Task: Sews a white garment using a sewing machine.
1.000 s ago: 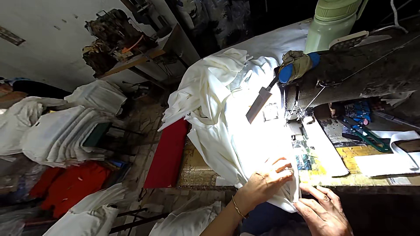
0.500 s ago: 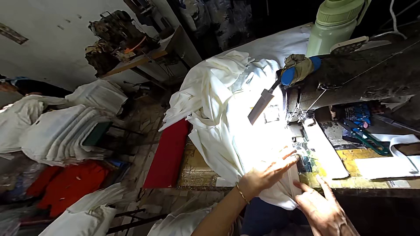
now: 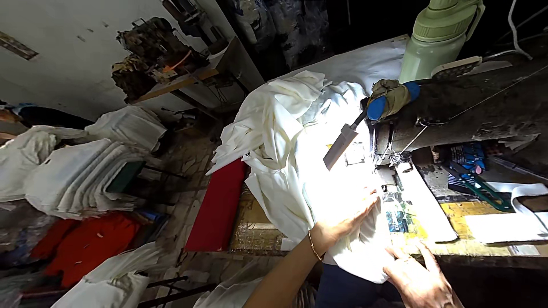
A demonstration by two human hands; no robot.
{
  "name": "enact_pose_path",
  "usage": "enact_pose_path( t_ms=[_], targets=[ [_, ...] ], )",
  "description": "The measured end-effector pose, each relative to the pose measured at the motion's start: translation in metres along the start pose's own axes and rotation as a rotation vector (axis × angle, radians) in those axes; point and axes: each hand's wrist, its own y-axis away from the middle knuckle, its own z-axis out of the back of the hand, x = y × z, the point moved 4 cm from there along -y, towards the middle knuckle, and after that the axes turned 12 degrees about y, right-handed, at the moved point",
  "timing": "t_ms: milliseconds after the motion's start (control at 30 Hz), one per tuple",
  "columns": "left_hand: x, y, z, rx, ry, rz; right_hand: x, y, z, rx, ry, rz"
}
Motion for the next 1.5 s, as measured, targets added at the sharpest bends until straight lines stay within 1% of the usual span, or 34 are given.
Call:
enact_pose_path(
  t_ms=[67, 200, 233, 300, 433, 567, 733, 900, 1033, 1167, 1267, 1333, 1500],
  targets=[
    [0.002, -0.004, 0.001, -0.01, -0.024, 0.005, 0.001, -0.001, 0.001, 0.015, 0.005, 0.002],
    [-0.003, -0.003, 0.003, -0.039, 0.029, 0.057, 0.004, -0.002, 0.003, 0.022, -0.002, -0.017],
    [-0.003, 0.0, 0.002, -0.012, 0.073, 0.061, 0.004, -0.002, 0.003, 0.019, -0.002, -0.023],
    [-0.001, 0.009, -0.001, 0.012, 0.096, 0.025, 0.005, -0.002, 0.003, 0.027, -0.009, -0.03],
    [-0.005, 0.018, -0.001, 0.004, 0.119, -0.06, 0.004, -0.003, 0.004, 0.045, -0.02, -0.032],
    [-0.011, 0.017, -0.001, -0.049, 0.08, -0.176, 0.004, -0.005, 0.005, 0.052, -0.018, -0.029],
    [-0.012, 0.018, -0.004, -0.003, 0.041, -0.206, 0.004, -0.005, 0.005, 0.06, -0.029, -0.028],
    [-0.013, 0.02, -0.001, -0.035, 0.108, -0.139, 0.003, -0.005, 0.005, 0.06, -0.015, -0.025],
    [-0.006, 0.02, -0.006, 0.008, 0.214, -0.09, 0.004, -0.005, 0.005, 0.064, -0.015, -0.028],
    [-0.005, 0.006, -0.001, 0.045, 0.146, -0.043, 0.005, -0.005, 0.005, 0.073, -0.008, -0.024],
    [-0.006, -0.004, 0.001, 0.022, 0.114, -0.032, 0.008, -0.004, 0.005, 0.063, 0.008, -0.026],
    [-0.013, -0.001, 0.0, 0.059, 0.167, -0.032, 0.008, -0.003, 0.005, 0.072, 0.004, -0.033],
    [-0.046, 0.026, -0.008, 0.11, 0.319, -0.07, 0.01, -0.002, 0.006, 0.06, -0.014, -0.056]
  ],
)
